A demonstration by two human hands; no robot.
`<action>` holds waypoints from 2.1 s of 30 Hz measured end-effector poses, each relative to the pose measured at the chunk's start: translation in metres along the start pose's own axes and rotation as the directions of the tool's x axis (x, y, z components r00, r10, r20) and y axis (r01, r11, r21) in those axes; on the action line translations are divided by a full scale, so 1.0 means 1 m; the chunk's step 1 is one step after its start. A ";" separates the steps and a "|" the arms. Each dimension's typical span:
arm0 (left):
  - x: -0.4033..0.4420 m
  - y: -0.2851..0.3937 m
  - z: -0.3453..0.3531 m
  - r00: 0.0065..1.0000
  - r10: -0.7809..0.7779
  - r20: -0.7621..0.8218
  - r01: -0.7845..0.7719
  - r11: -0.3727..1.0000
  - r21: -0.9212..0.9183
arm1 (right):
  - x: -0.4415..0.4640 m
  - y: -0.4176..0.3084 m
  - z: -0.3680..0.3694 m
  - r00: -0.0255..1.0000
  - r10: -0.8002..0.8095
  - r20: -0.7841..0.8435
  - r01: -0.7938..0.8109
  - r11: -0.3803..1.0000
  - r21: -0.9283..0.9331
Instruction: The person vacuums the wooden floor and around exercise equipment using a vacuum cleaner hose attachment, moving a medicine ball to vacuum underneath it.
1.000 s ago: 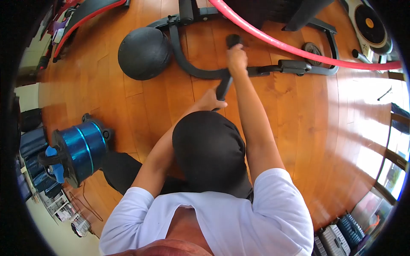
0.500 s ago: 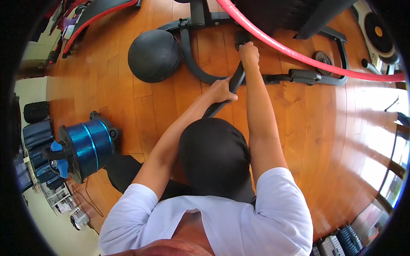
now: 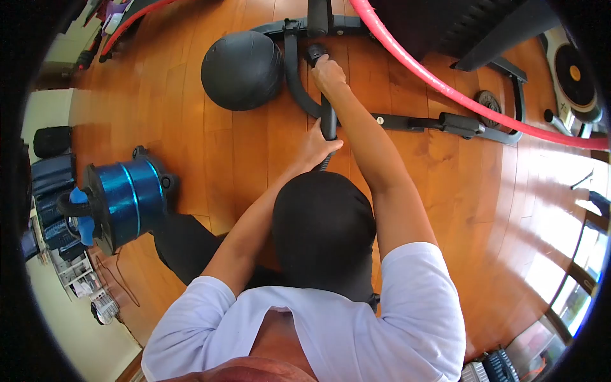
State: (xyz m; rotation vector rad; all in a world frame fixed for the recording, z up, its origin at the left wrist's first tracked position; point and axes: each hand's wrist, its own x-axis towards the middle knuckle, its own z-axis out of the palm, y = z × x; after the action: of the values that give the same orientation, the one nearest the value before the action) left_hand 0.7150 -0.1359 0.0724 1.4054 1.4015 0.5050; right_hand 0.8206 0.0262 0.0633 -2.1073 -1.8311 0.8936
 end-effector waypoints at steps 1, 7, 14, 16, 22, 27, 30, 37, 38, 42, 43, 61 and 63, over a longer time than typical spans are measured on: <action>-0.006 0.004 0.006 1.000 -0.021 -0.011 0.021 0.998 -0.057 | -0.006 0.000 -0.002 0.999 -0.035 0.027 0.035 0.999 -0.019; -0.024 0.007 0.039 0.997 0.003 -0.076 -0.012 0.993 -0.114 | -0.013 0.022 0.007 0.973 -0.226 0.052 0.229 0.971 -0.072; -0.043 -0.042 0.080 0.972 0.051 0.231 -0.014 0.987 -0.158 | -0.059 0.039 -0.003 0.938 -0.305 0.163 0.320 0.944 -0.075; -0.055 -0.044 0.081 0.953 0.041 0.300 0.027 0.976 -0.217 | -0.076 0.042 -0.016 0.922 -0.310 0.230 0.338 0.937 -0.091; -0.071 -0.058 0.089 0.901 0.031 0.433 0.114 0.945 -0.305 | -0.115 0.066 -0.048 0.948 -0.233 0.217 0.284 0.928 -0.242; -0.078 -0.065 0.095 0.866 0.035 0.498 0.154 0.930 -0.335 | -0.130 0.124 -0.069 0.998 -0.060 -0.033 0.045 0.933 -0.356; -0.084 -0.072 0.101 0.839 0.038 0.543 0.185 0.918 -0.351 | -0.189 0.086 -0.115 0.992 0.048 -0.118 -0.058 0.995 -0.083; -0.088 -0.082 0.103 0.787 0.034 0.616 0.261 0.886 -0.383 | -0.202 0.107 -0.103 0.999 0.033 0.023 -0.031 0.997 -0.066; -0.085 -0.083 0.103 0.779 0.033 0.626 0.273 0.881 -0.386 | -0.193 0.107 -0.100 0.998 -0.058 0.028 0.060 0.994 -0.086; -0.053 -0.079 0.084 0.808 0.043 0.588 0.300 0.829 -0.472 | -0.116 0.071 -0.055 0.852 -0.519 0.072 0.517 0.855 0.048; -0.044 -0.076 0.075 0.834 0.038 0.551 0.303 0.803 -0.514 | -0.103 0.044 -0.056 0.912 -0.376 0.164 0.369 0.926 0.074; -0.076 -0.078 -0.127 0.827 -0.540 -0.159 0.284 0.644 -0.710 | -0.206 0.100 -0.121 0.984 -0.067 0.166 -0.002 0.924 0.383; -0.094 -0.077 -0.132 0.801 -0.564 -0.202 0.253 0.624 -0.739 | -0.194 0.056 -0.106 0.916 -0.197 0.349 0.120 0.966 0.230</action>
State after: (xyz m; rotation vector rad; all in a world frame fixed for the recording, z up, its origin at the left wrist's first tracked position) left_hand 0.5447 -0.1902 0.0896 0.3306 1.5854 0.9329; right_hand 0.9180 -0.1458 0.1769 -1.7242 -1.9453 1.4461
